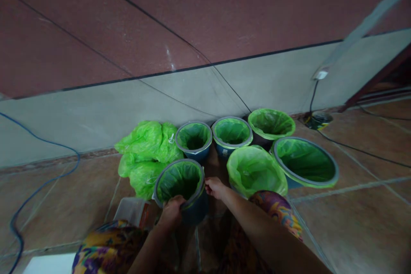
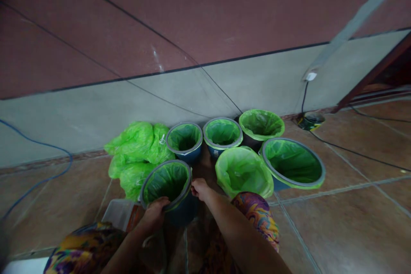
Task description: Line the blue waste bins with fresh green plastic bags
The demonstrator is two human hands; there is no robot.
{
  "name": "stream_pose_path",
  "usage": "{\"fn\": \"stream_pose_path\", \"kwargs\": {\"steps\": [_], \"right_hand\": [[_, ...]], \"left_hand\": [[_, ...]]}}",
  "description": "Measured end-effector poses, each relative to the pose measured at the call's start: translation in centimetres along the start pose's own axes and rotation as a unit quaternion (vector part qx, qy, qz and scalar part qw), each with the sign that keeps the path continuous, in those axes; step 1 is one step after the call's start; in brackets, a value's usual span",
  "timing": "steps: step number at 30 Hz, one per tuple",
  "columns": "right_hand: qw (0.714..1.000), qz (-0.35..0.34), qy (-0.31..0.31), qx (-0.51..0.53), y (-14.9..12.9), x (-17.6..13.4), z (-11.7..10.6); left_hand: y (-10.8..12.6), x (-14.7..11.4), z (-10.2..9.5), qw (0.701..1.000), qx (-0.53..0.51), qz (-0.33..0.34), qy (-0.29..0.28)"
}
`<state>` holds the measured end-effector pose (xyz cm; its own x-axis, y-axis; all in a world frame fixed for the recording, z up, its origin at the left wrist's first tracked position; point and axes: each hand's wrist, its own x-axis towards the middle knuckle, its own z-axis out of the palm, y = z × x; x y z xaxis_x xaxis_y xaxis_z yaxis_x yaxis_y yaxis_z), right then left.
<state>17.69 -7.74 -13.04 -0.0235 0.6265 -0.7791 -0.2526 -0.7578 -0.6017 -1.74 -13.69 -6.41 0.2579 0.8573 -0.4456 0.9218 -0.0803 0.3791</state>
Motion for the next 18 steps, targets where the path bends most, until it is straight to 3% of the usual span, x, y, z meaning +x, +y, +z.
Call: {"fn": "stream_pose_path", "kwargs": {"steps": [3,8,13,18], "right_hand": [[1.0,0.0,-0.007,-0.009,0.4,0.0,0.3],[0.998,0.006,-0.026,-0.049,0.8,-0.4,0.6],[0.996,0.009,-0.021,-0.082,0.9,-0.1,0.1],[0.995,0.01,-0.036,-0.091,1.0,0.2,0.2]], "left_hand": [[1.8,0.4,0.4,0.999,0.018,-0.036,0.017],[5.1,1.6,1.3,0.997,0.047,-0.03,0.044],[4.9,2.2,2.4,0.997,0.059,-0.043,0.029],[4.6,2.6,3.5,0.998,-0.031,-0.053,0.017]]}}
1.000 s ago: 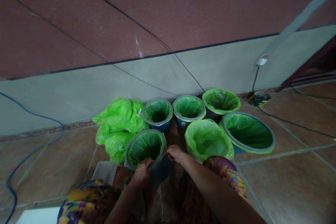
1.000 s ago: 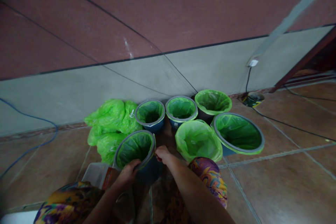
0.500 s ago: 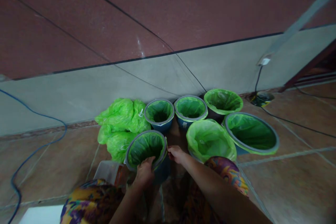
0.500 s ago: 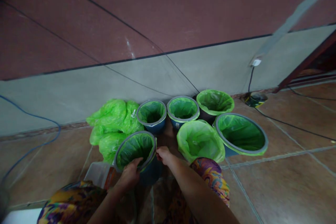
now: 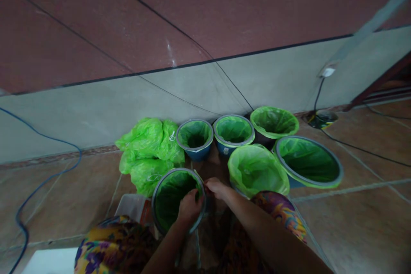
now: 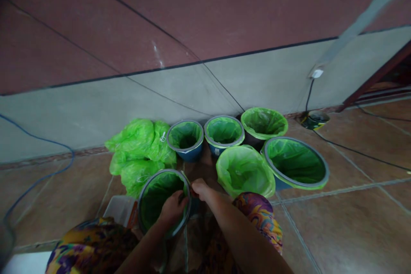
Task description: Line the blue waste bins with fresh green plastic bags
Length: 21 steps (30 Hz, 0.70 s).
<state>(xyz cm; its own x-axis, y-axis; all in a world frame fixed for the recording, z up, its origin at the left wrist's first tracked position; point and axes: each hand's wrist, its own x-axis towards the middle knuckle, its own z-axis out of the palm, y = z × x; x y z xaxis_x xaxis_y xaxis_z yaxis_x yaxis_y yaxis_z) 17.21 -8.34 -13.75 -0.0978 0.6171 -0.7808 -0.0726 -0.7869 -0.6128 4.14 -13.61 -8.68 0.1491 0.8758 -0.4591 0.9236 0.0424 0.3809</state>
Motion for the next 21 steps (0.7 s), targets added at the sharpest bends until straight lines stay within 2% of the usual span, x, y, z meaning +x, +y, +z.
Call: {"fn": "stream_pose_path", "kwargs": {"steps": [3,6,11,16,21], "right_hand": [[1.0,0.001,-0.026,-0.005,-0.1,-0.4,0.5],[0.999,-0.004,-0.046,0.002,-0.4,-1.1,0.9],[0.997,-0.016,-0.06,0.042,-0.7,-1.4,1.0],[0.995,-0.024,-0.043,0.088,-1.4,-1.1,0.7],[0.99,-0.05,-0.064,0.118,-2.3,-1.8,0.5]], "left_hand": [[0.5,0.2,0.4,1.0,-0.003,0.002,-0.007],[0.9,0.4,0.5,1.0,0.003,-0.03,-0.007],[0.5,0.1,0.6,0.999,-0.016,-0.052,0.0],[-0.7,-0.5,0.7,0.999,0.028,-0.025,0.004],[-3.5,-0.4,-0.1,0.999,-0.01,0.011,0.043]]}}
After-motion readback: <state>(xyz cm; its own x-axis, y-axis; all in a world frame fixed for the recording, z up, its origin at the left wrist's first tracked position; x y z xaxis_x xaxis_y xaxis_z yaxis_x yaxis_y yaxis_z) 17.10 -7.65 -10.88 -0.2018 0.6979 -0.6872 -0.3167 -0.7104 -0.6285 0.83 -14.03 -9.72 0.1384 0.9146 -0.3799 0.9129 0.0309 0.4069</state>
